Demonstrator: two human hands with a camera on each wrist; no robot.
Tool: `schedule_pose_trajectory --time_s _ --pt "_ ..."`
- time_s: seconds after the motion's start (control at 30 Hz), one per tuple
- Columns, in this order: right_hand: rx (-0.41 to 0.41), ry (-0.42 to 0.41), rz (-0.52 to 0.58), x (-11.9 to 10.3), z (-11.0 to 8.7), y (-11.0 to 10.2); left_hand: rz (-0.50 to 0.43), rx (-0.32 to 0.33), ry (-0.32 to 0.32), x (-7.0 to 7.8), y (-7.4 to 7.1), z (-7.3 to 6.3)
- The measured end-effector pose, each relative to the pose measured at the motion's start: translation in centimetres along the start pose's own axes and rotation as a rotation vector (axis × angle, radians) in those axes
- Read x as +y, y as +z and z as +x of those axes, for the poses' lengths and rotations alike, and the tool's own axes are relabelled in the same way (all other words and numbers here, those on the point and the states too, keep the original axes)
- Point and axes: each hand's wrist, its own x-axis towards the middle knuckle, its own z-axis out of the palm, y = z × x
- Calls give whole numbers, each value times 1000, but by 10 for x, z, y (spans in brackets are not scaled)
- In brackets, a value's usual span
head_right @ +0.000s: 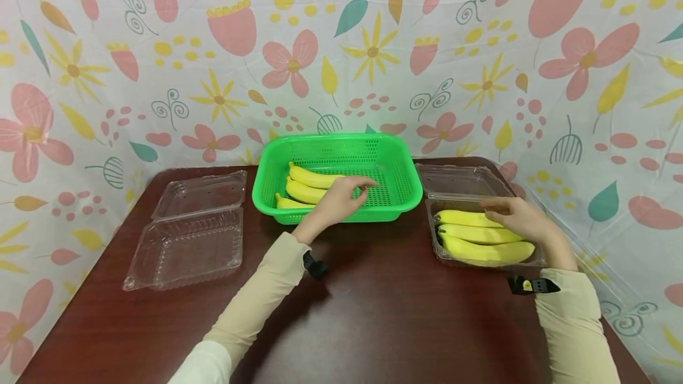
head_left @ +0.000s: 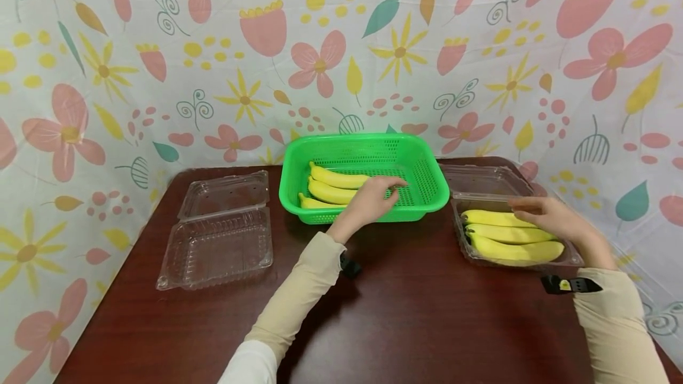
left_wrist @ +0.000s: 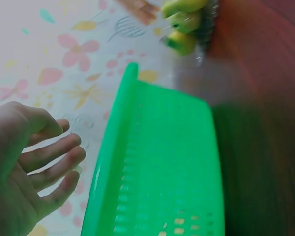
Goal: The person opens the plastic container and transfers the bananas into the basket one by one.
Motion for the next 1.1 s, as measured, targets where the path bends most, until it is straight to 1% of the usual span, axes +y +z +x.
schedule_pose_trajectory --time_s 0.13,0.3,0.4,0.5,0.63,0.77,0.9,1.1 --pt "10 -21 -14 0 -1 1 -77 58 -79 -12 -13 -9" --pt "-44 -16 -13 0 -3 3 -163 145 -192 -28 -30 -19" --pt "-72 -17 -13 2 -4 4 -189 200 -256 -36 -41 -25" --pt "-90 -19 -13 4 -4 5 -192 261 -295 -46 -51 -31" --pt "-108 -13 -25 9 -2 7 -173 340 -340 -60 -62 -38" --pt "-101 -25 -25 9 -2 8 -180 408 -394 -69 -72 -44" --pt "-95 -36 -36 6 -1 9 -206 460 -473 -77 -79 -52" --pt "-104 -22 -97 5 0 7 -173 508 -603 -90 -85 -64"
